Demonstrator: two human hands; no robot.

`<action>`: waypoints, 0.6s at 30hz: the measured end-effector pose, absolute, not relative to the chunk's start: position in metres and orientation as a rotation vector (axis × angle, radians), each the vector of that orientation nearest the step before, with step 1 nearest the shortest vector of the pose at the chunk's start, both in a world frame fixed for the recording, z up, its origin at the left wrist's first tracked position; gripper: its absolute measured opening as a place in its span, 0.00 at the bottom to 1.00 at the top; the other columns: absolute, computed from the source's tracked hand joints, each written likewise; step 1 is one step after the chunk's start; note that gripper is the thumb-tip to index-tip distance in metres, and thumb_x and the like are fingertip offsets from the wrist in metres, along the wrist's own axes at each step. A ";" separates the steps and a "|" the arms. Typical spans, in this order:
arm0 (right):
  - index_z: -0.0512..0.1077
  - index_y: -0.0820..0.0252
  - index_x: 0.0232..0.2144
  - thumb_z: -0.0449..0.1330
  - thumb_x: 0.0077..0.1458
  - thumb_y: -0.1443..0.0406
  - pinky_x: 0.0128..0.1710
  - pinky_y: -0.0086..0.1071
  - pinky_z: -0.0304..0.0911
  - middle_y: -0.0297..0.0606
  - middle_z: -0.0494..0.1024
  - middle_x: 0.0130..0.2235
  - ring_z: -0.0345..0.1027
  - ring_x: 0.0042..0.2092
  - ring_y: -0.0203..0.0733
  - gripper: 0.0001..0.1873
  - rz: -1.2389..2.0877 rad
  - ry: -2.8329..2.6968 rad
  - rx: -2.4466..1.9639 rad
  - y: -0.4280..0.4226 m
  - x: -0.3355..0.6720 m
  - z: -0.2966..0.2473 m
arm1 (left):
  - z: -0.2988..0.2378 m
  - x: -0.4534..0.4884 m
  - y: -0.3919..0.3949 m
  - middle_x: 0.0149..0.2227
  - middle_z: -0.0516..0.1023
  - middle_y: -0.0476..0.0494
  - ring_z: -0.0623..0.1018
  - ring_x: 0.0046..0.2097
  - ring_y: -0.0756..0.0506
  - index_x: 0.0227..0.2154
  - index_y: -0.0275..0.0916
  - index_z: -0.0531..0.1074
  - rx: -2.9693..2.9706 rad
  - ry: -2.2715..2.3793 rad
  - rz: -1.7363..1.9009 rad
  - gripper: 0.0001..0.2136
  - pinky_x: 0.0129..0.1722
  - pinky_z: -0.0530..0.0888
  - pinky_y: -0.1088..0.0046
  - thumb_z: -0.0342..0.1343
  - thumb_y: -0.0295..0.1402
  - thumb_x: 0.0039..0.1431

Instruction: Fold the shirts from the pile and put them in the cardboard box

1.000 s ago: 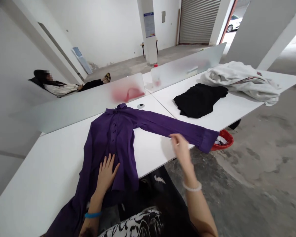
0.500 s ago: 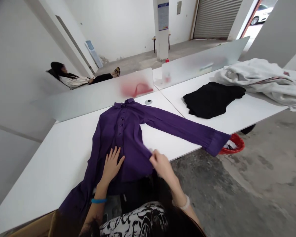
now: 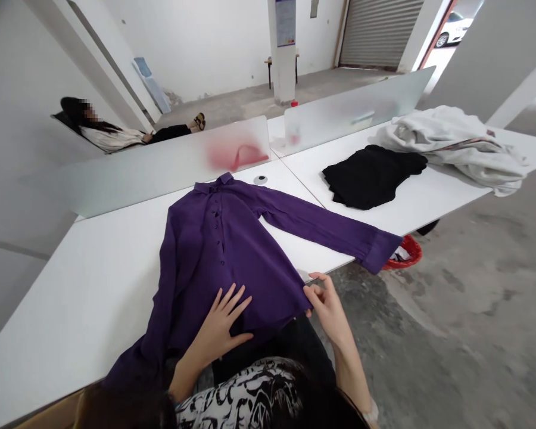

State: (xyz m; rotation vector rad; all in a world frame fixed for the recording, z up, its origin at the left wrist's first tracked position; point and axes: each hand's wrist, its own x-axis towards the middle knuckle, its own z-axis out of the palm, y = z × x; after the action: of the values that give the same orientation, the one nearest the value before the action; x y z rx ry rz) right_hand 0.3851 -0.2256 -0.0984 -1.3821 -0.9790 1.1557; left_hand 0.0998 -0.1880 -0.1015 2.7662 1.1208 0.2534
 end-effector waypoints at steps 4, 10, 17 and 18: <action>0.64 0.56 0.40 0.56 0.54 0.51 0.22 0.28 0.55 0.26 0.62 0.20 0.58 0.21 0.35 0.18 0.961 -1.034 -1.614 -0.233 0.395 -0.104 | -0.106 0.098 -0.197 0.63 0.63 0.44 0.57 0.65 0.40 0.60 0.46 0.60 2.753 1.174 0.293 0.28 0.63 0.56 0.48 0.52 0.22 0.56; 0.72 0.60 0.34 0.50 0.60 0.53 0.26 0.27 0.60 0.36 0.74 0.27 0.66 0.26 0.36 0.18 1.203 -1.488 -1.485 -0.246 0.370 -0.085 | -0.101 0.092 -0.196 0.55 0.73 0.44 0.69 0.59 0.45 0.55 0.43 0.65 2.658 1.173 0.561 0.23 0.60 0.65 0.52 0.47 0.20 0.58; 0.73 0.62 0.39 0.54 0.56 0.67 0.29 0.26 0.62 0.34 0.76 0.26 0.68 0.26 0.35 0.10 1.480 -1.851 -1.068 -0.227 0.273 -0.084 | -0.081 0.099 -0.192 0.56 0.72 0.44 0.68 0.60 0.47 0.59 0.41 0.60 2.677 1.126 0.749 0.22 0.59 0.68 0.58 0.44 0.24 0.62; 0.73 0.62 0.32 0.52 0.58 0.67 0.26 0.26 0.61 0.33 0.74 0.23 0.65 0.23 0.34 0.10 1.477 -1.757 -1.135 -0.222 0.266 -0.091 | -0.078 0.099 -0.192 0.57 0.72 0.44 0.67 0.60 0.47 0.59 0.41 0.59 2.698 1.118 0.752 0.22 0.59 0.67 0.59 0.43 0.24 0.62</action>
State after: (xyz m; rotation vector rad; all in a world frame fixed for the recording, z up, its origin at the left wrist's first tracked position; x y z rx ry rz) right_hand 0.2656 -0.2216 -0.0907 -1.1346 -1.7567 1.4765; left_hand 0.0987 -0.1920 -0.0778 2.6983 1.1181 0.7515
